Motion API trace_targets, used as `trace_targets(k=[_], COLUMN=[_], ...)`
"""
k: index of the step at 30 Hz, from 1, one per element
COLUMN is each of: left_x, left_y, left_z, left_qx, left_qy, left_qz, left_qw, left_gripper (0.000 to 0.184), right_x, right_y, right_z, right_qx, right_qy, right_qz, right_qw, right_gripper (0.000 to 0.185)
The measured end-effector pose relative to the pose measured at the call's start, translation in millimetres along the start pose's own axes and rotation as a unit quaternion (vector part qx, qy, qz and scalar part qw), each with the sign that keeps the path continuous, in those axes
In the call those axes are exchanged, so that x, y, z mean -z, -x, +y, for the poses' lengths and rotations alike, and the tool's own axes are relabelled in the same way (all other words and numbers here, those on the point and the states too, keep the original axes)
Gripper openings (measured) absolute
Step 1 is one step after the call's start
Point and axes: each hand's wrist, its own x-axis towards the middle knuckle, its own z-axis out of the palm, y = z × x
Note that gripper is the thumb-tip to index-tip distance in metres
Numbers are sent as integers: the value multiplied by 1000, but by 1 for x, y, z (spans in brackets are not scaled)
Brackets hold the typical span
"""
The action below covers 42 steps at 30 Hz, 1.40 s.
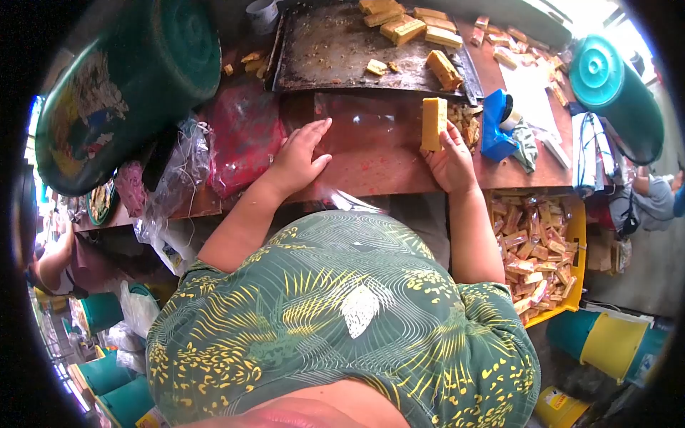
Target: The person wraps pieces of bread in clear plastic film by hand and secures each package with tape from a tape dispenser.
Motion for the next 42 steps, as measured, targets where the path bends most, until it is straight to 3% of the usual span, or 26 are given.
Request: trace_targets(k=[2, 5, 8, 12, 18, 23, 26, 28, 30, 33, 36, 37, 40, 41, 42], left_x=[3, 10, 15, 15, 18, 20, 21, 25, 22, 16, 1, -2, 3, 10, 23], left_y=[1, -2, -6, -7, -2, -2, -3, -9, -17, -41, -69, -75, -89, -87, -82], left_z=[2, 10, 12, 4, 5, 6, 5, -1, -10, -7, -4, -3, -3, 3, 13], left_qx=[-2, 35, 53, 44, 42, 49, 55, 48, 39, 61, 53, 60, 90, 105, 92], left_qy=[-35, -35, -53, -39, -37, -22, 3, 44, 112, 209, 163, 143, 151, 157, 166], left_qz=[-1, -55, -94, -96, -90, -103, -113, -132, -90, -22, -3, 5, -26, -22, -37], left_qw=[999, 997, 993, 994, 994, 993, 992, 989, 989, 976, 985, 988, 984, 982, 981], left_gripper=[79, 89, 98, 105, 108, 109, 104, 100, 94, 88, 83, 61, 40, 24, 22], right_x=[-5, -26, -49, -108, -101, -96, -93, -81, -60, -44, -56, -66, -94, -103, -109], right_y=[1, 3, -3, -7, -16, -14, -2, 19, 46, 74, 72, 68, 46, 39, 33], right_z=[0, 5, 14, 32, 53, 50, 43, 33, 27, 25, 43, 46, 39, 30, 24], right_qx=[10, 32, 43, 58, 140, 74, 183, 211, 236, 245, 267, 280, 251, 228, 242], right_qy=[3, 152, 365, 581, 667, 649, 751, 732, 756, 828, 816, 795, 756, 740, 741], right_qz=[6, 44, -63, -109, -142, -141, -144, -152, -147, -148, -78, -105, -219, -239, -224], right_qw=[1000, 987, 928, 804, 718, 744, 618, 630, 593, 482, 506, 528, 564, 586, 585], right_gripper=[46, 45, 52, 56, 55, 64, 72, 74, 71, 71, 73, 74, 51, 35, 24])
